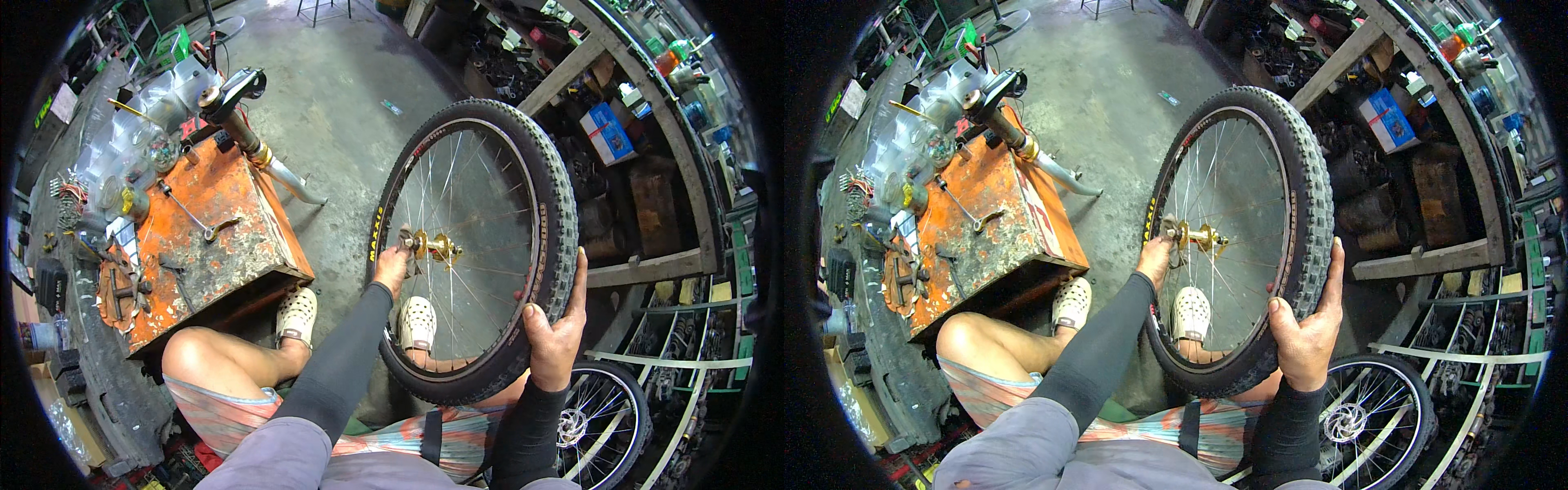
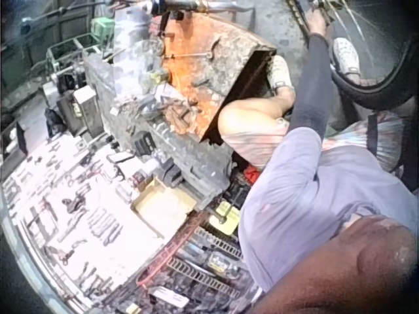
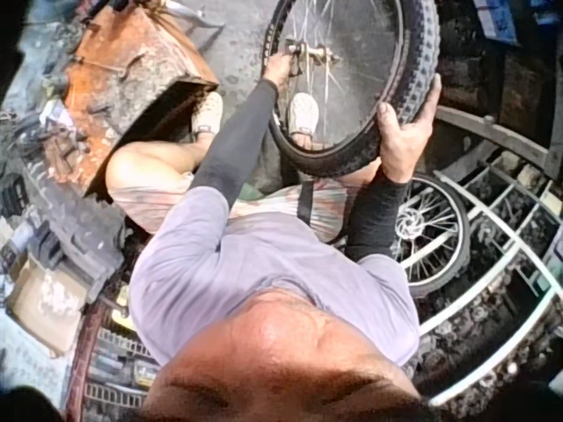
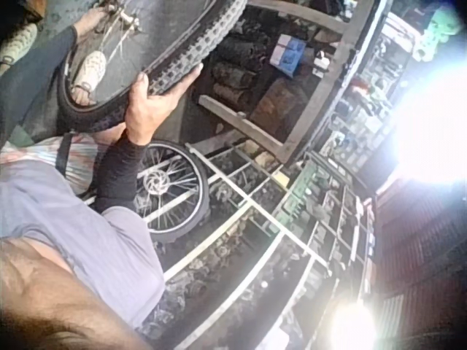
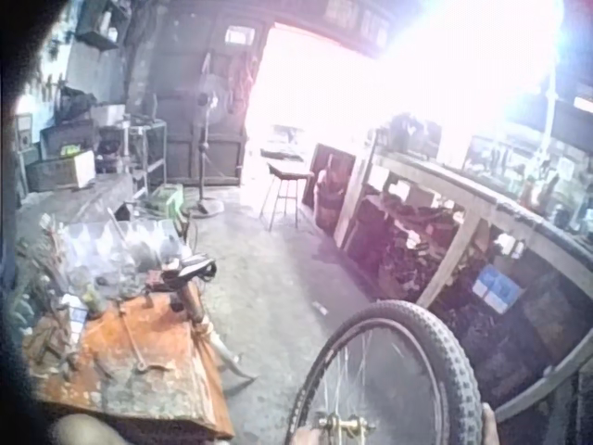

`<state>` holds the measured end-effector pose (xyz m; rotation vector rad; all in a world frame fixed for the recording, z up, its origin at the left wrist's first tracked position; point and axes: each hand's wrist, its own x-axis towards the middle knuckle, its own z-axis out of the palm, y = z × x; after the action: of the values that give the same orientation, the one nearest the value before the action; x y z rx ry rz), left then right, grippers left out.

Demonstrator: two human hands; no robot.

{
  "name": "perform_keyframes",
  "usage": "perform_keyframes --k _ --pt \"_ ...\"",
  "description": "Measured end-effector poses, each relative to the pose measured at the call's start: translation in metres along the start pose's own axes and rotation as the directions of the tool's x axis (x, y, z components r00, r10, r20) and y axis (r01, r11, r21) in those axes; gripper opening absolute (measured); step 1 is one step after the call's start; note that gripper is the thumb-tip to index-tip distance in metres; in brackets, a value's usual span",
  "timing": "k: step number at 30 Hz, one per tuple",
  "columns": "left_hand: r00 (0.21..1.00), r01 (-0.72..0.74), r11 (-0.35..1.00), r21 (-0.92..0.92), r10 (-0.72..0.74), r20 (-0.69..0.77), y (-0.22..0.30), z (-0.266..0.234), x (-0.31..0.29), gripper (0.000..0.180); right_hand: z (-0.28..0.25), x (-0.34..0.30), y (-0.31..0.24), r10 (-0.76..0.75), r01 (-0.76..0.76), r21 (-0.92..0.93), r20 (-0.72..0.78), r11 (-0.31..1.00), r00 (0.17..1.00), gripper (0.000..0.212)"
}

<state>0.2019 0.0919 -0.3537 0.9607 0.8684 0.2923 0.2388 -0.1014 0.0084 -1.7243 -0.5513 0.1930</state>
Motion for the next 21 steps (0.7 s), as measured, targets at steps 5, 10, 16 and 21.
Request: perform_keyframes --k 5,10,16,21 --pt "0.976 0.213 0.97 -0.113 -0.216 -0.015 0.023 0.016 0.004 0.053 -0.009 0.002 0.004 0.017 -0.017 -0.015 0.016 1.0 1.0 0.105" --pt "0.963 0.179 0.942 -0.283 -0.109 0.245 0.017 -0.013 0.003 0.041 -0.008 0.002 0.005 0.019 -0.019 0.024 -0.008 1.0 1.0 0.106" --pt "0.964 0.267 0.892 -0.366 -0.247 0.101 0.03 0.016 0.003 0.06 -0.008 0.0 0.005 0.007 -0.007 -0.013 0.016 1.0 1.0 0.107" --pt "0.987 -0.048 0.847 0.529 0.12 -0.103 0.032 -0.025 0.014 0.061 -0.009 0.002 0.005 0.019 -0.019 -0.009 0.036 1.0 0.999 0.107"
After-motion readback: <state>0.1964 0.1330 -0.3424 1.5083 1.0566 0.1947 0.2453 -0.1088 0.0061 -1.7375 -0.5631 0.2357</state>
